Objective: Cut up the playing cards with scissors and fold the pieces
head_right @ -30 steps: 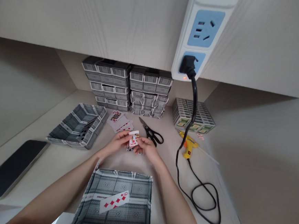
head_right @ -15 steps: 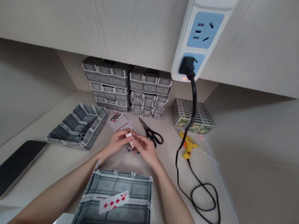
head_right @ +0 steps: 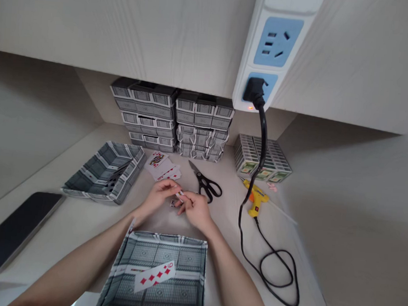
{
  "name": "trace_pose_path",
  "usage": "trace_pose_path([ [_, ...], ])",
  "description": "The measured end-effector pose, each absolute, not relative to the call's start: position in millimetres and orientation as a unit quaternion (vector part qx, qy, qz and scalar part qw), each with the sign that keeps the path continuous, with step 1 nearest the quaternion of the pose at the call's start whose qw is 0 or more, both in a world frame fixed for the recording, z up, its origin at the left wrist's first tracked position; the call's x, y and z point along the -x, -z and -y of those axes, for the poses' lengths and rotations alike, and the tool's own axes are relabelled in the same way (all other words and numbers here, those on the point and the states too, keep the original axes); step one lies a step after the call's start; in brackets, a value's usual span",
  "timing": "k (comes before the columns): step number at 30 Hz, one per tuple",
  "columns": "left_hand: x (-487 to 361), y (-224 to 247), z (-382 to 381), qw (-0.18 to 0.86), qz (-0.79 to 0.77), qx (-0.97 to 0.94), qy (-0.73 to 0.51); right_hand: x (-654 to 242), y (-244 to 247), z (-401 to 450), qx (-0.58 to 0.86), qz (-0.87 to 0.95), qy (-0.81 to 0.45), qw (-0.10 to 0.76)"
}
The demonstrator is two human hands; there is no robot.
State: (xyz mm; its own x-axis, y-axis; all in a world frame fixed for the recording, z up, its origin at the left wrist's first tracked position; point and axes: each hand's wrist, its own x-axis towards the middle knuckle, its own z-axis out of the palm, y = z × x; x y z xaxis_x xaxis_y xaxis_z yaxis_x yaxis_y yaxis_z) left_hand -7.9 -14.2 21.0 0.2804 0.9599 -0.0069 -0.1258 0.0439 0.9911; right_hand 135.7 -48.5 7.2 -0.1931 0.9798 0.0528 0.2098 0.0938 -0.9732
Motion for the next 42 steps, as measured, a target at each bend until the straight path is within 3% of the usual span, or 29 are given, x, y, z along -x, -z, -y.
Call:
trace_pose_path([
  [7,5,-18,19,0.595,-0.379,-0.547,-0.45,-138,-9,51,0.503,0.625,-0.462,0.379],
  [14,6,-14,14,0.63,-0.353,-0.526,-0.448,-138,-17,56,0.503,0.715,-0.323,0.363],
  [19,11,-20,11,0.619,-0.349,-0.516,-0.479,-135,-19,52,0.455,0.6,-0.504,0.423],
  [23,12,-20,9,0.581,-0.381,-0.539,-0.475,-139,-21,46,0.426,0.525,-0.609,0.414],
  [34,8,-17,6,0.583,-0.438,-0.519,-0.446,-135,-1,42,0.503,0.523,-0.54,0.425],
  [40,8,-12,11,0.43,-0.49,-0.576,-0.493,-136,5,42,0.534,0.577,-0.459,0.414],
  [42,7,-11,12,0.433,-0.478,-0.578,-0.5,-136,4,42,0.522,0.567,-0.47,0.43],
])
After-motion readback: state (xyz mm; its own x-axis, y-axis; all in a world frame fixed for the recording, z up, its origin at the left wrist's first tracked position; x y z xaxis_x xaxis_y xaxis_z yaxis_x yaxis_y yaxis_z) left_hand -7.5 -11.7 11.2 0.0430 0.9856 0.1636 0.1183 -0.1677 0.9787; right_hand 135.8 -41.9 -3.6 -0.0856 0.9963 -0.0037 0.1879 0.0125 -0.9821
